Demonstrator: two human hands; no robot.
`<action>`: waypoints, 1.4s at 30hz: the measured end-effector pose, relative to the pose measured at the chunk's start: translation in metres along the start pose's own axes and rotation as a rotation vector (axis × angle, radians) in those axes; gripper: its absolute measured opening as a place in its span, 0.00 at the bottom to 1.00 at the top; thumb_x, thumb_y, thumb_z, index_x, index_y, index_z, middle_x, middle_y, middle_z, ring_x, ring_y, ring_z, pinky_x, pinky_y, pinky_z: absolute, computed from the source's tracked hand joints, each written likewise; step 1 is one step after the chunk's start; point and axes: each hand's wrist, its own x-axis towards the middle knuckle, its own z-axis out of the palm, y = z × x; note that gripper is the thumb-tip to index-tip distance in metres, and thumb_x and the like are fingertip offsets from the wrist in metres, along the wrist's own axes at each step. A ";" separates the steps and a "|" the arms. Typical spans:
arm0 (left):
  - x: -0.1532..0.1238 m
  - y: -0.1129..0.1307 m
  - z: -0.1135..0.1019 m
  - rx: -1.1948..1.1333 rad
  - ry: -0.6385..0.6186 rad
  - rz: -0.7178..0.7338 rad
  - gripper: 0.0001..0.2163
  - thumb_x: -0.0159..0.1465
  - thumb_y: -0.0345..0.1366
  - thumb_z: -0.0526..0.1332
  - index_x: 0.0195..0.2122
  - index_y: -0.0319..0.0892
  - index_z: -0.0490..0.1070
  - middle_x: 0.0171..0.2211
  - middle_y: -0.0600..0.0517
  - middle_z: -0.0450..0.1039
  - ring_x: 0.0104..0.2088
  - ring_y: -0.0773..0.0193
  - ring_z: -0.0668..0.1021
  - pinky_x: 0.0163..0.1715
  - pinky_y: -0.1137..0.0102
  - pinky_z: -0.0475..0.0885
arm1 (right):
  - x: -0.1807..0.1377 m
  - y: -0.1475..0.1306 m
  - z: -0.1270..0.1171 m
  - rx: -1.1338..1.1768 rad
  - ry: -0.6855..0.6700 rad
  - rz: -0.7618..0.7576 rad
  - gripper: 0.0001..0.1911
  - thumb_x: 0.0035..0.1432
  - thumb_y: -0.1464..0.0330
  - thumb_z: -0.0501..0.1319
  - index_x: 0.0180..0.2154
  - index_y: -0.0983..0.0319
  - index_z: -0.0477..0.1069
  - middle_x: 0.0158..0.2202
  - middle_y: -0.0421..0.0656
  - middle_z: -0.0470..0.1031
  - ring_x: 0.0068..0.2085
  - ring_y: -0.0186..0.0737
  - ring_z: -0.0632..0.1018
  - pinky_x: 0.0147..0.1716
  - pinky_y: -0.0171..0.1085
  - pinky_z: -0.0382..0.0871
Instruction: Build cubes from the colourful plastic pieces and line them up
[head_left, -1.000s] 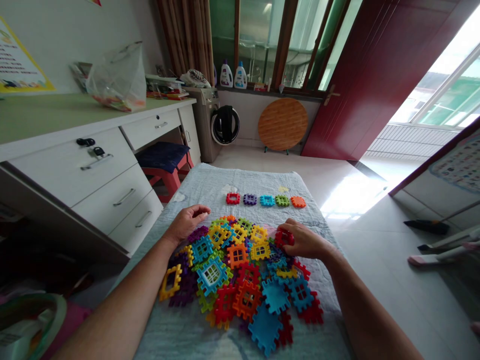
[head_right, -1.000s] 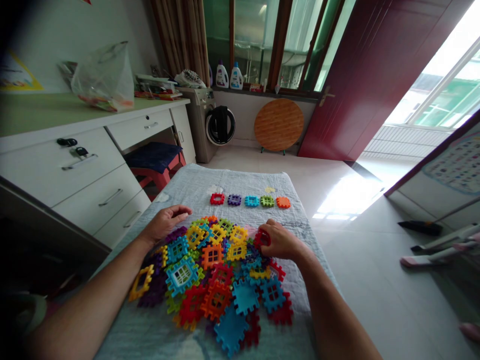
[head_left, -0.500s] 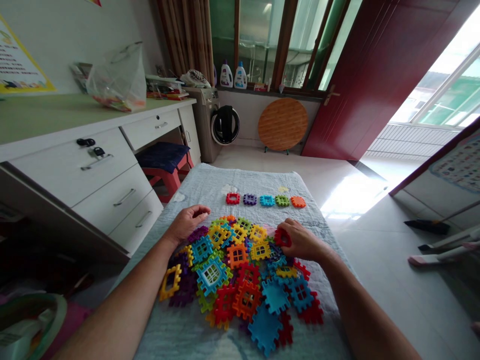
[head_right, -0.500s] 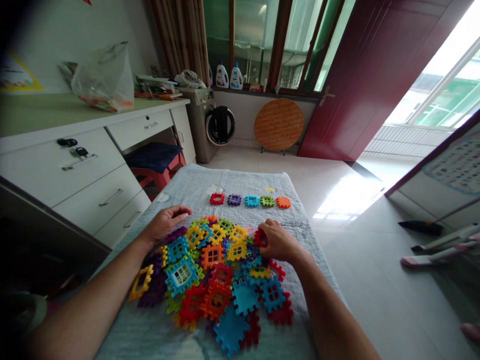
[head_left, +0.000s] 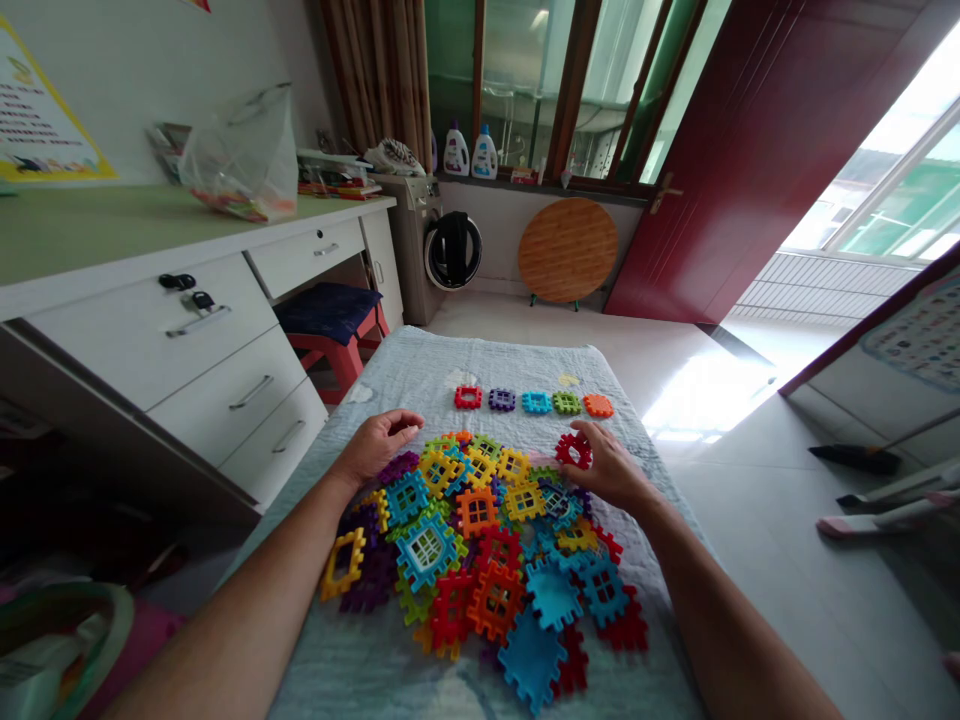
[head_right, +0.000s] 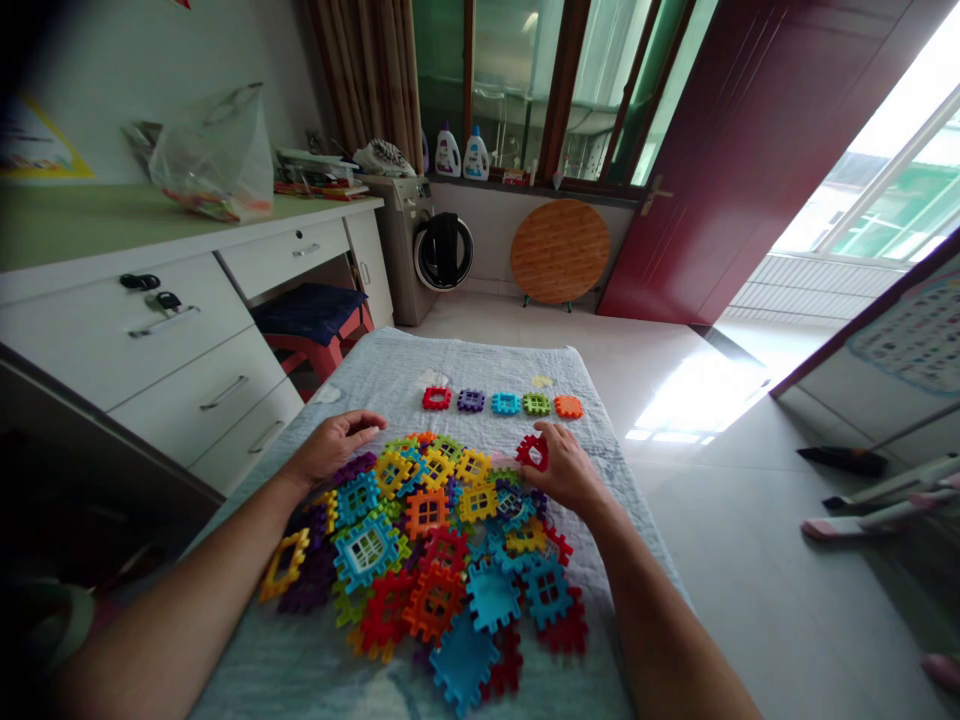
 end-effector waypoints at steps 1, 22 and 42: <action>0.000 0.000 0.000 0.001 0.000 0.004 0.16 0.52 0.47 0.63 0.36 0.41 0.75 0.34 0.49 0.78 0.37 0.58 0.77 0.42 0.66 0.70 | 0.000 0.002 0.001 -0.025 0.011 0.005 0.30 0.47 0.62 0.63 0.52 0.62 0.61 0.48 0.51 0.68 0.50 0.50 0.69 0.49 0.46 0.62; 0.002 -0.008 0.000 0.041 -0.021 0.030 0.15 0.55 0.44 0.61 0.37 0.39 0.74 0.35 0.49 0.77 0.37 0.59 0.77 0.42 0.66 0.69 | 0.003 0.004 0.007 -0.096 0.026 0.069 0.24 0.50 0.55 0.61 0.46 0.61 0.70 0.41 0.47 0.68 0.43 0.46 0.70 0.44 0.41 0.63; 0.001 -0.006 0.000 0.055 -0.009 0.038 0.14 0.55 0.44 0.61 0.37 0.39 0.74 0.34 0.49 0.77 0.35 0.59 0.77 0.40 0.66 0.70 | 0.005 0.007 0.006 -0.140 -0.039 0.082 0.20 0.47 0.58 0.61 0.41 0.62 0.71 0.37 0.46 0.69 0.39 0.44 0.69 0.39 0.39 0.62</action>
